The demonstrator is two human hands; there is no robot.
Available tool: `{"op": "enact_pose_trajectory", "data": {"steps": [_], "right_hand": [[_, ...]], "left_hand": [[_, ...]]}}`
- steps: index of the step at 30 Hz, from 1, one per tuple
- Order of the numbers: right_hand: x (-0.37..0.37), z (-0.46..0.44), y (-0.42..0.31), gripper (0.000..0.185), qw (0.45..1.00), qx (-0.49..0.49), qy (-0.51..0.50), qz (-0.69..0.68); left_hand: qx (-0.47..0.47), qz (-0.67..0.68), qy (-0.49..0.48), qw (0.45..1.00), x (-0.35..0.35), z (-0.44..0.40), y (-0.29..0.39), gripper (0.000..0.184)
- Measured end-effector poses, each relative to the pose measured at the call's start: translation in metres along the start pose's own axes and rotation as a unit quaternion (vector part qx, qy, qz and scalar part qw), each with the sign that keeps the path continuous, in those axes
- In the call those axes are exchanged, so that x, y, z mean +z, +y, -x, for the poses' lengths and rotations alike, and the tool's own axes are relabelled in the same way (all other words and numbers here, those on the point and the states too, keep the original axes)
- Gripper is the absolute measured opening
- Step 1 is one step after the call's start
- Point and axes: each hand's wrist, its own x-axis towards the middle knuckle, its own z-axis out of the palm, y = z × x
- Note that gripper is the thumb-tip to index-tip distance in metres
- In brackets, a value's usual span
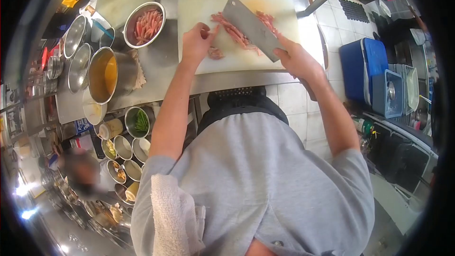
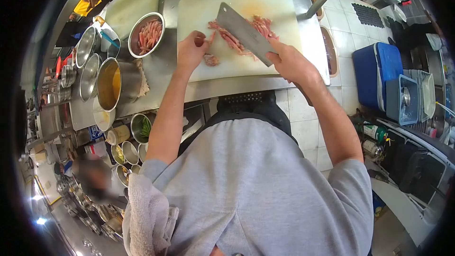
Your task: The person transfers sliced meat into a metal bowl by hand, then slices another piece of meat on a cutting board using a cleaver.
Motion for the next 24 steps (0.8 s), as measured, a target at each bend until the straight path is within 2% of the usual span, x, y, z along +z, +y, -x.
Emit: {"op": "enact_pose_trajectory", "data": {"steps": [4, 6, 10, 13, 16, 17, 20, 23, 24], "right_hand": [[-0.007, -0.004, 0.007, 0.02, 0.991, -0.095, 0.078, 0.06], [-0.01, -0.004, 0.008, 0.031, 0.985, -0.109, 0.09, 0.095], [-0.003, -0.002, 0.013, 0.033, 0.98, -0.13, 0.114, 0.098], [0.013, -0.002, 0.028, 0.034, 0.954, -0.201, 0.183, 0.126], [0.015, 0.0, 0.036, 0.034, 0.946, -0.197, 0.177, 0.186], [0.017, -0.001, 0.044, 0.031, 0.939, -0.21, 0.179, 0.207], [0.017, 0.001, 0.043, 0.024, 0.929, -0.226, 0.178, 0.233], [0.018, 0.001, 0.039, 0.019, 0.922, -0.23, 0.16, 0.265], [0.017, 0.003, 0.037, 0.018, 0.919, -0.236, 0.159, 0.273]], "left_hand": [[0.019, 0.212, -0.108, 0.971, 0.013, -0.007, 0.01, 0.021], [0.058, 0.137, -0.086, 0.985, 0.011, -0.006, 0.017, 0.021], [0.124, -0.068, -0.033, 0.989, 0.0, -0.006, 0.024, 0.02], [0.141, -0.037, 0.031, 0.989, -0.004, -0.002, 0.026, 0.018], [0.181, -0.139, 0.137, 0.964, -0.03, 0.004, 0.043, 0.016], [0.166, -0.133, 0.134, 0.968, -0.033, 0.002, 0.047, 0.017], [0.23, -0.046, -0.013, 0.972, -0.021, -0.01, 0.068, 0.037], [0.317, -0.143, -0.087, 0.934, 0.011, -0.023, 0.077, 0.068], [0.285, -0.155, -0.106, 0.94, 0.017, -0.027, 0.076, 0.074]]}}
